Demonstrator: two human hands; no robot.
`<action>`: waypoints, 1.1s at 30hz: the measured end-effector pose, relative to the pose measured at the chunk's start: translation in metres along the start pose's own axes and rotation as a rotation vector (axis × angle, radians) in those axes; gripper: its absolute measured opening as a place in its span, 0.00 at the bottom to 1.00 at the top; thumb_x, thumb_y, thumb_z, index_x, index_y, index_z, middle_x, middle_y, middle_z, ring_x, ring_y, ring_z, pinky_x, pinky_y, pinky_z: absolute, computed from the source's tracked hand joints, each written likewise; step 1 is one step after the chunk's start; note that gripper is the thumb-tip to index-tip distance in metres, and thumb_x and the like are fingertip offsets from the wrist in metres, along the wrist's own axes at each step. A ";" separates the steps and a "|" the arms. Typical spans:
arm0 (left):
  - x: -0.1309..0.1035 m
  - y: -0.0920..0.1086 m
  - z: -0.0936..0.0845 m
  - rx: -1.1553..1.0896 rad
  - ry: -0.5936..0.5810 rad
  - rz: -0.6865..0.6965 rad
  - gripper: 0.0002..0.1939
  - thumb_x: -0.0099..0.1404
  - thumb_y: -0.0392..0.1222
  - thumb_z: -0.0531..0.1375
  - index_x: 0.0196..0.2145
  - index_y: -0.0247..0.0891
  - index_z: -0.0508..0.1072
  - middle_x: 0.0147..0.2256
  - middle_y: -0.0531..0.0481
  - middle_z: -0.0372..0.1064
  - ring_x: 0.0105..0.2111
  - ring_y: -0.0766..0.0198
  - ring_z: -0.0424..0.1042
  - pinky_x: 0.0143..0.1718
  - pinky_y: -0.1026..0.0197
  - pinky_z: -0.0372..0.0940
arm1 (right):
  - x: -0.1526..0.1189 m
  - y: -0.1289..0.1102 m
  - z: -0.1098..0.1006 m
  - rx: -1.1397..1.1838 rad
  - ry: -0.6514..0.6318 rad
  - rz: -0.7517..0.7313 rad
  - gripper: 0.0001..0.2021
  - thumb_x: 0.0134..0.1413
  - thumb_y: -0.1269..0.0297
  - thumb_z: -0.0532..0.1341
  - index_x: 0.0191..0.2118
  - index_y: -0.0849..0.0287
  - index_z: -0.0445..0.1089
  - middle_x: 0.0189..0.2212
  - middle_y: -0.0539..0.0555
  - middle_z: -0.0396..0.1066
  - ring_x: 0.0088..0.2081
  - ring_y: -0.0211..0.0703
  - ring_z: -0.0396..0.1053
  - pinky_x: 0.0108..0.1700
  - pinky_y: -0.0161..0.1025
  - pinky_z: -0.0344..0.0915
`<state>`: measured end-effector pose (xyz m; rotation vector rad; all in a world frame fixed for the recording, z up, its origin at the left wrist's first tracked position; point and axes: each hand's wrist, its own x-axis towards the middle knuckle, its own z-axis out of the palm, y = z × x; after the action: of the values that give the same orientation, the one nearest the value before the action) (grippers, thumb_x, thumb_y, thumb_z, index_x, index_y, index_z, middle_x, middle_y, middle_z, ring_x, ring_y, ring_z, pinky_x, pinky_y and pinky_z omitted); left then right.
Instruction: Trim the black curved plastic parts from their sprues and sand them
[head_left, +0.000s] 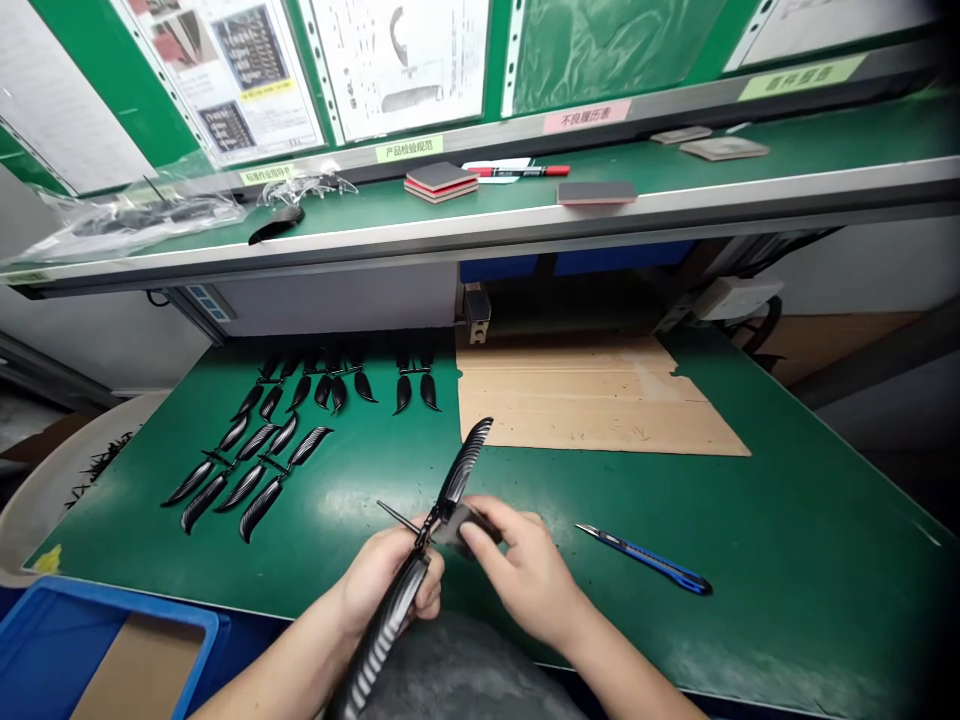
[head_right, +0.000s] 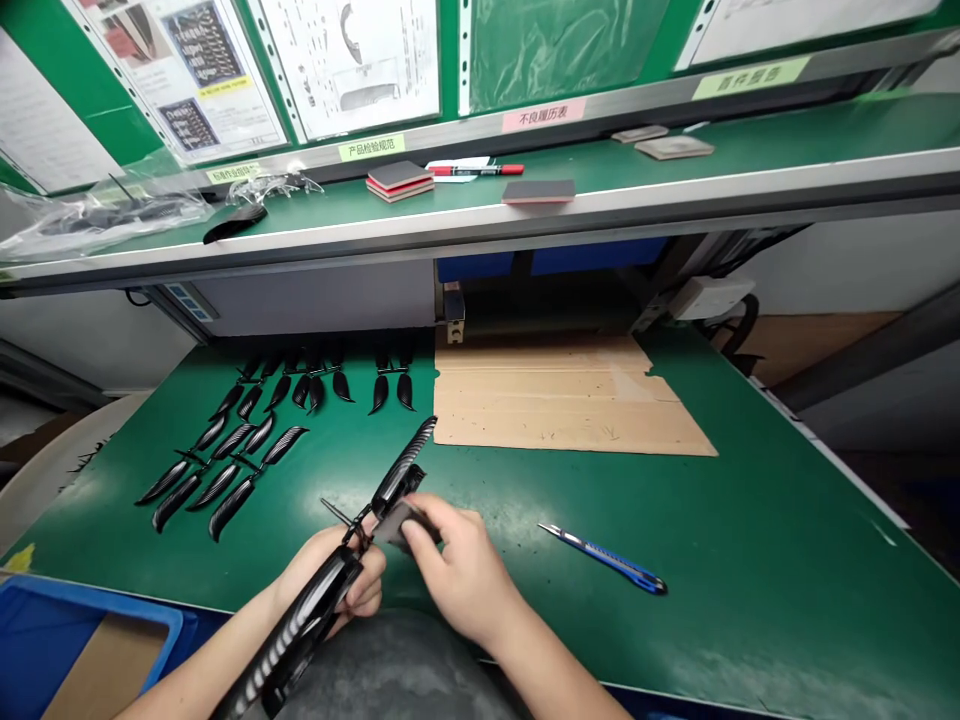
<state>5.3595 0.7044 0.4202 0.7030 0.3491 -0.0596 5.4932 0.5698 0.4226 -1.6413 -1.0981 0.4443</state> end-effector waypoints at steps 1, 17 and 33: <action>0.000 0.000 -0.002 0.014 0.010 0.006 0.11 0.65 0.42 0.51 0.31 0.36 0.69 0.12 0.54 0.59 0.11 0.70 0.51 0.19 0.63 0.43 | 0.002 0.003 0.000 0.010 0.060 0.045 0.11 0.62 0.61 0.54 0.47 0.54 0.68 0.33 0.50 0.74 0.34 0.38 0.71 0.37 0.35 0.67; 0.007 0.003 -0.009 -0.017 0.014 -0.091 0.18 0.66 0.49 0.53 0.28 0.31 0.68 0.23 0.53 0.65 0.11 0.79 0.47 0.19 0.64 0.45 | 0.002 0.016 0.015 -0.165 0.211 -0.428 0.20 0.56 0.78 0.54 0.51 0.52 0.69 0.47 0.55 0.70 0.49 0.44 0.66 0.50 0.45 0.66; 0.004 0.004 -0.005 -0.101 0.102 -0.071 0.09 0.64 0.43 0.56 0.37 0.34 0.66 0.23 0.54 0.66 0.11 0.79 0.47 0.19 0.66 0.43 | 0.003 0.002 0.001 0.015 0.240 -0.295 0.13 0.59 0.72 0.55 0.46 0.52 0.71 0.43 0.53 0.72 0.45 0.43 0.68 0.47 0.43 0.66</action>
<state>5.3627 0.7104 0.4179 0.5950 0.4721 -0.0733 5.4949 0.5730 0.4209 -1.4461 -1.1275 0.0614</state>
